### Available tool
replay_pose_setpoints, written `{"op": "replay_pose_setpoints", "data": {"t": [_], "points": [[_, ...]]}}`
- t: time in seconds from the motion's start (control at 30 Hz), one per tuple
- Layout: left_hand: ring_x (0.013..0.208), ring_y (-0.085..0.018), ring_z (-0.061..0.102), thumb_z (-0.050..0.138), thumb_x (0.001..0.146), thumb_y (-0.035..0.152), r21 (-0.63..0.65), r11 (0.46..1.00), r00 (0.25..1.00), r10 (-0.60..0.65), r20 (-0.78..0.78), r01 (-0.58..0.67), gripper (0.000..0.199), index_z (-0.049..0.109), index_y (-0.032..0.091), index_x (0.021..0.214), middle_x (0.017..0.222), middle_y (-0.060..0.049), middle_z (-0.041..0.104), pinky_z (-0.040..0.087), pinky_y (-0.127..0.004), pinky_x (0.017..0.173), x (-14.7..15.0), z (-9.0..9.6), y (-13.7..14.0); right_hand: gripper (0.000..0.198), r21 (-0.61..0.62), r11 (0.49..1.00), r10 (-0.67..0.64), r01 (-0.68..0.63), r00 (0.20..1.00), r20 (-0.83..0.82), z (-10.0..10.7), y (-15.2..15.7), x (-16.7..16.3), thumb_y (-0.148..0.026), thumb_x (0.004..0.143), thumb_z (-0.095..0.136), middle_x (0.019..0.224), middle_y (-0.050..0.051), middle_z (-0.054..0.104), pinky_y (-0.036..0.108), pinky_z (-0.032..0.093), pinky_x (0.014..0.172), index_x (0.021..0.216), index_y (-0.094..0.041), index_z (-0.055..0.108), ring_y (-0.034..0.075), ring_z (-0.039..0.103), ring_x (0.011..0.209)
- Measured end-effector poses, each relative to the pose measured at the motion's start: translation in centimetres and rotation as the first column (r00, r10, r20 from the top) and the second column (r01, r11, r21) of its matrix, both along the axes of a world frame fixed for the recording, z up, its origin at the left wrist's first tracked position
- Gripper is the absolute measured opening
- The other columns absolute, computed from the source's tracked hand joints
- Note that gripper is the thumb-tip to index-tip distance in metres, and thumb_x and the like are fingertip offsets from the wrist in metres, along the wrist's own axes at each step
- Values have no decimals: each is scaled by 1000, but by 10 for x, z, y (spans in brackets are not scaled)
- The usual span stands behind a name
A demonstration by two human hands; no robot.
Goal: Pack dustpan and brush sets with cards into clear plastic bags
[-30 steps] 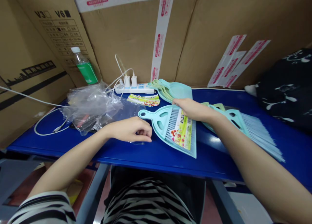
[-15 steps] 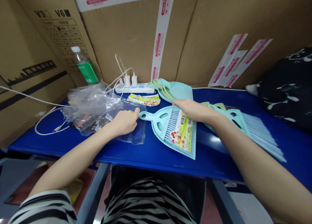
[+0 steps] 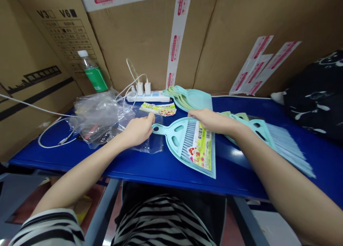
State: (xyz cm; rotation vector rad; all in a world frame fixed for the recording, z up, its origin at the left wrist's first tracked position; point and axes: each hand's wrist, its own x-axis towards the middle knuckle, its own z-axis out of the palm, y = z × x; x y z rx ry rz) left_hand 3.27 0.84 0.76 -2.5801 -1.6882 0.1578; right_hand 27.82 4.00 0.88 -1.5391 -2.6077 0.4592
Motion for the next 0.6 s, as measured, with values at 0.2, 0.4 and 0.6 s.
{"op": "replay_pose_setpoints", "data": {"t": [0.2,0.4,0.6], "points": [[62,-16,54,33,86,17,-23,989,964,-136,227,145,15,40,20,99,71,0,56,36,-28,59,-1,-5,-1,24,-19,999,31,-31,1000,0,0,-2,-5,1,65,42,79,5,65,27,41,63,73,-22,46,19,61,75],[61,-14,50,34,84,18,-41,970,897,-206,391,241,11,39,20,94,68,2,53,38,-28,61,0,-6,-4,25,32,998,49,-49,999,-14,-4,1,-1,1,66,41,76,4,63,26,41,61,74,-22,46,19,60,72],[59,-14,48,34,83,17,-26,982,904,-162,395,187,11,40,20,92,68,2,52,36,-28,60,1,-9,-2,21,-27,999,42,-42,999,-13,0,-4,-7,-2,75,41,75,4,63,25,40,61,73,-22,46,18,59,71]]}}
